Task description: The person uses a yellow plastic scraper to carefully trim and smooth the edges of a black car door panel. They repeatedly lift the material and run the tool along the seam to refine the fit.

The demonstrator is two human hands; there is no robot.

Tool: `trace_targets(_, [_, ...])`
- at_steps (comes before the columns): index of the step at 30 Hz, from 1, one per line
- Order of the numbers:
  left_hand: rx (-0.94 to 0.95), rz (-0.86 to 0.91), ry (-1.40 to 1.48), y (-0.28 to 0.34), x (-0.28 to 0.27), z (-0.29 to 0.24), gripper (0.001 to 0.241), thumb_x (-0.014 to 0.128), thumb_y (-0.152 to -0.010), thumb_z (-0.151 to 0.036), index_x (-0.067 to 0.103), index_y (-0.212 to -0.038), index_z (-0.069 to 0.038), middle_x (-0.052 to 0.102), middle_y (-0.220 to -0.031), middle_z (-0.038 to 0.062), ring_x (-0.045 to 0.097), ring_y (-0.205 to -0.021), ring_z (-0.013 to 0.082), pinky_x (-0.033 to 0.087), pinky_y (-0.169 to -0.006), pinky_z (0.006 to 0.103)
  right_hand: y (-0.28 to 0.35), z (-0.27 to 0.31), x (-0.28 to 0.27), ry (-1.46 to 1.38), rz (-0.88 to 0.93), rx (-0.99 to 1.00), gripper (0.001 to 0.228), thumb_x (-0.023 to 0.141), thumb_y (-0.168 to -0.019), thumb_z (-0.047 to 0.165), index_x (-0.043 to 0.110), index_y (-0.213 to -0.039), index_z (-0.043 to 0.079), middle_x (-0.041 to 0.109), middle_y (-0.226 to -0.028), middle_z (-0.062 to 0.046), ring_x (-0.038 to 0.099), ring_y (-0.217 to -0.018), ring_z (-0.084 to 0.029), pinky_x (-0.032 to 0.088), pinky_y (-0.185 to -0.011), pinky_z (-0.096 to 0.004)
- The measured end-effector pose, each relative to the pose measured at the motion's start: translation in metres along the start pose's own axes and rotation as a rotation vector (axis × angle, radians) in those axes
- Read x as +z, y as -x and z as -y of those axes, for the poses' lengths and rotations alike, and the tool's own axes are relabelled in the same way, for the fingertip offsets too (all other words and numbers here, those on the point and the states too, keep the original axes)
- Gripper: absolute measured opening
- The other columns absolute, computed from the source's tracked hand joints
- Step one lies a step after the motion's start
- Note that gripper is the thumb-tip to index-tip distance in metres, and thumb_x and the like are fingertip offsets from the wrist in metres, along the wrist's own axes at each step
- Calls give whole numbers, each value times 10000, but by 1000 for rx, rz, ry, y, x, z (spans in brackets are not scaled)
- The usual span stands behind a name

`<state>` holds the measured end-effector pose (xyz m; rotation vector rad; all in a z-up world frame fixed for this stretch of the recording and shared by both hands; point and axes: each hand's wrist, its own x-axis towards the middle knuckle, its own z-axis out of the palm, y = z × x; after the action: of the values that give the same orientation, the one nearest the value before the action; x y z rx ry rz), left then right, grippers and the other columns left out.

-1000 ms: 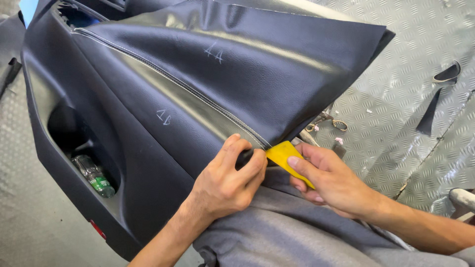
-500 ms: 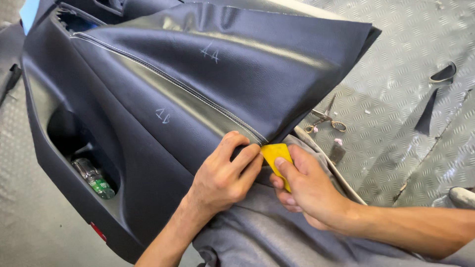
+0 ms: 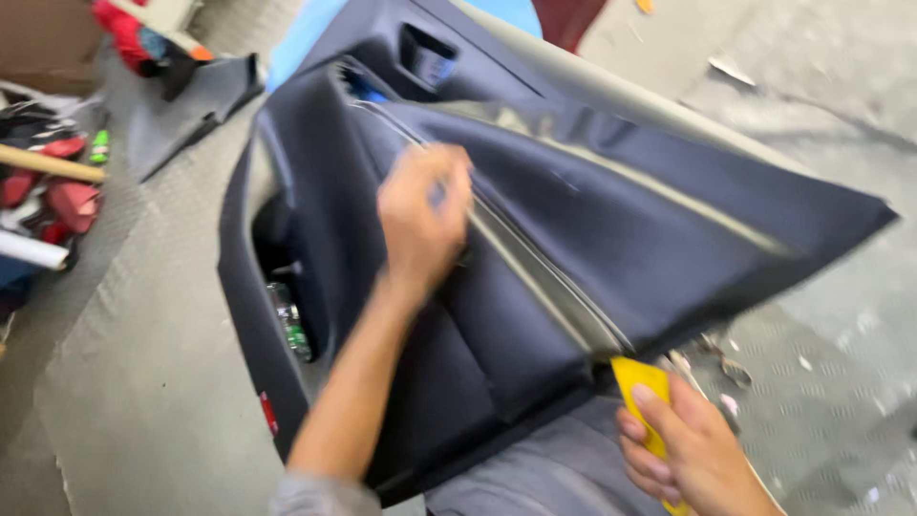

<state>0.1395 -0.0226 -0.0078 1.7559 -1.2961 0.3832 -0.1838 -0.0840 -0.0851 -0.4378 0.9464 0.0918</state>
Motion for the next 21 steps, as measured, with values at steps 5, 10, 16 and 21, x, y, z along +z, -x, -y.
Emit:
trace_targets(5, [-196, 344, -473, -70, 7, 188, 377, 658, -965, -333, 700, -1149, -7, 681, -1177, 229, 607, -1095, 431, 465, -956, 491, -17, -7, -15, -32, 117, -41, 229, 509, -1015, 211, 481, -1237, 161, 502, -755, -110, 342, -391, -143, 269, -339, -299])
trace_targets(10, [-189, 981, -713, -89, 21, 280, 449, 411, -1019, -433, 661, -1300, -187, 655, -1158, 332, 612, -1079, 541, 467, -913, 625, 5, -5, -1, 9, 6, -36, 156, 471, -1010, 204, 470, -1155, 149, 507, -752, -86, 350, -392, -137, 261, -326, -291])
trace_targets(16, [-313, 716, -697, -77, 16, 302, 513, 452, -1059, -373, 718, -992, 61, 655, -1029, 395, 632, -980, 552, 473, -910, 568, 26, 10, 35, -67, -69, -23, 92, 477, -1003, 198, 407, -988, 140, 481, -710, -46, 344, -409, -102, 258, -343, -267])
trace_targets(21, [-418, 668, -592, -78, 18, 273, 459, 505, -1006, -393, 773, -1002, -20, 646, -1033, 380, 594, -1019, 557, 438, -946, 557, 29, 23, 44, -79, -102, 35, 115, 495, -1022, 255, 430, -996, 164, 449, -663, -39, 322, -395, -104, 227, -336, -266])
